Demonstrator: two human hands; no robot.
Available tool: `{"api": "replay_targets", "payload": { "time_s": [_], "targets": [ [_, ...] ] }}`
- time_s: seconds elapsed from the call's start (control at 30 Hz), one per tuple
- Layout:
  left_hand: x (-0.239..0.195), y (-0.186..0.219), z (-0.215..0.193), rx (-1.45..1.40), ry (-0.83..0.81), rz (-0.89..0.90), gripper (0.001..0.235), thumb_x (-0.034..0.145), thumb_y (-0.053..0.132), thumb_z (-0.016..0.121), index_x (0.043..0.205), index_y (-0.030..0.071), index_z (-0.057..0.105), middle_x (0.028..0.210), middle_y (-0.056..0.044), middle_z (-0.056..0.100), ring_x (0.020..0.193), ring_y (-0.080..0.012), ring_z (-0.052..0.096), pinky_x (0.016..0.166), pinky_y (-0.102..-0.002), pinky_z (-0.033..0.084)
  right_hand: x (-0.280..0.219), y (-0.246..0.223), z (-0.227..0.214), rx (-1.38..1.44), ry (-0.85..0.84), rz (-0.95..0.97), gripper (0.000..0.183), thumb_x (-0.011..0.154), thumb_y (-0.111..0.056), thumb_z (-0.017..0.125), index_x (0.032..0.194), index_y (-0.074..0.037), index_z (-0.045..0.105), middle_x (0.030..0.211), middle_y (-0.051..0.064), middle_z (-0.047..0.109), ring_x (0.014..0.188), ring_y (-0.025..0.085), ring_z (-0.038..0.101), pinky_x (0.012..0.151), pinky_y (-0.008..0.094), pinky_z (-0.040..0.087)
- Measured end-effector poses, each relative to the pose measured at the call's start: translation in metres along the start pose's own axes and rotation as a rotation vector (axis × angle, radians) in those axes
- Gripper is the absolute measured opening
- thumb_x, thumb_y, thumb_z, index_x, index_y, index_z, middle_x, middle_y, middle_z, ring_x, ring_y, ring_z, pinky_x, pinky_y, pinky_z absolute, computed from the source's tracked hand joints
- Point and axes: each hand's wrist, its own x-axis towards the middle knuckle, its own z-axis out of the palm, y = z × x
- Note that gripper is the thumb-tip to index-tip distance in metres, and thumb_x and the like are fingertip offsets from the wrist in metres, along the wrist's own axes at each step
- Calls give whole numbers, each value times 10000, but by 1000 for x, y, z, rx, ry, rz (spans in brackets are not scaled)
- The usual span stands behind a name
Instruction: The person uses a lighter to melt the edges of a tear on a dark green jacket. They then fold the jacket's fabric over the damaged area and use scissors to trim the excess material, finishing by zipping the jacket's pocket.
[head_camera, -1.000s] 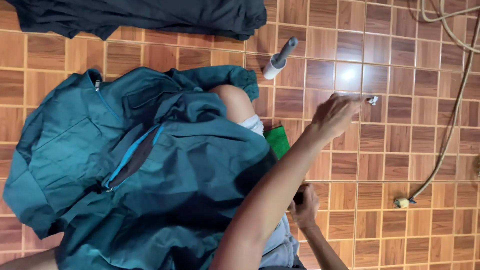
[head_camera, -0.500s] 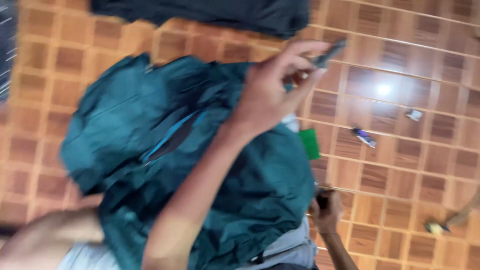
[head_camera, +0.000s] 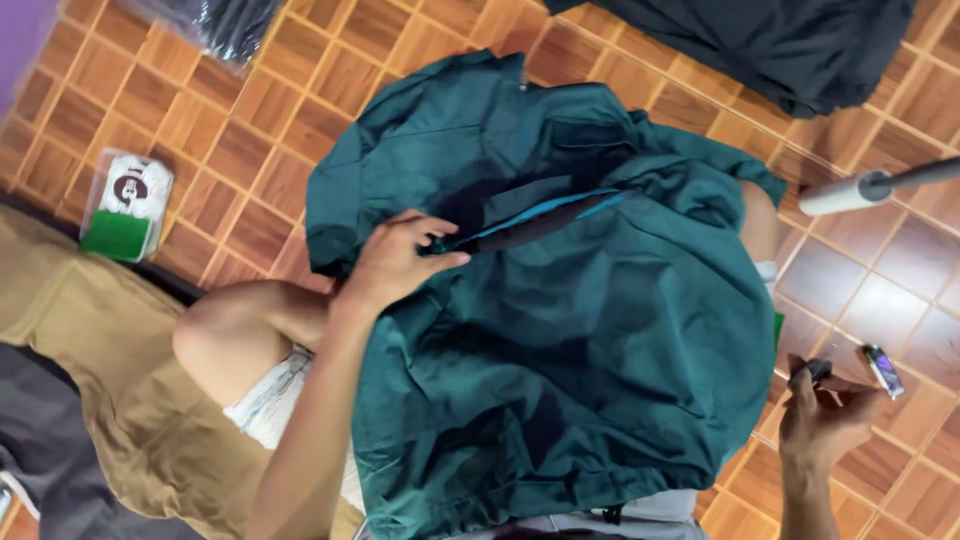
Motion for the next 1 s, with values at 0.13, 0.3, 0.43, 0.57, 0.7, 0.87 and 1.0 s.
{"api": "replay_targets", "payload": {
  "time_s": [0.13, 0.3, 0.43, 0.57, 0.7, 0.87, 1.0],
  "targets": [
    [2, -14, 15, -6, 100, 197, 148, 975, 220, 709, 1028, 114, 798, 1022, -16, 710, 657, -211, 676, 681, -380, 513, 33, 70, -8, -426, -177, -216, 381, 1134, -153, 880, 884, -23, 624, 863, 97, 619, 840, 203, 613, 739, 340, 521],
    [5, -15, 8, -216, 136, -9, 181, 998, 316, 654, 990, 152, 729, 894, 37, 757, 849, -125, 729, 789, -290, 516, 29, 21, -6, -550, -342, -484, 79, 863, 36, 681, 911, -4, 730, 860, 128, 652, 714, 291, 633, 1061, 439, 419],
    [-2, 0, -8, -458, 159, -98, 210, 960, 336, 717, 978, 134, 771, 727, 77, 657, 689, -20, 534, 677, -207, 433, 31, -47, 6, -487, -149, -448, 158, 936, 22, 862, 1017, 87, 744, 929, 201, 666, 871, 298, 630, 767, 411, 511],
    [-7, 14, -19, -630, 141, -69, 203, 916, 275, 762, 1010, 99, 801, 904, 23, 780, 823, -36, 668, 745, -191, 507, -3, -214, 66, -311, -147, -376, 183, 1078, 46, 756, 1165, -41, 621, 1320, 136, 548, 1117, 249, 585, 797, 359, 434],
    [-9, 14, -22, -685, 142, -42, 141, 897, 228, 796, 984, 119, 819, 787, -2, 742, 714, -51, 602, 649, -212, 495, -47, -314, 140, -81, -588, -831, 196, 984, -1, 749, 1169, -47, 703, 1212, 149, 642, 1181, 333, 607, 1042, 446, 469],
    [-16, 14, -25, -768, 161, -21, 104, 894, 162, 802, 974, 99, 823, 736, -73, 740, 742, -88, 634, 708, -248, 550, -102, -334, 227, -87, -649, -1265, 272, 980, -146, 676, 1236, -59, 706, 1356, 115, 646, 1229, 321, 614, 1007, 434, 495],
    [-17, 9, -25, -827, 153, -12, 101, 897, 151, 793, 969, 85, 821, 728, -72, 732, 730, -88, 619, 717, -253, 554, -106, -323, 255, -52, -505, -1354, 194, 992, -110, 698, 1175, -54, 729, 1203, 106, 667, 1075, 317, 627, 865, 415, 524]
  ]
}}
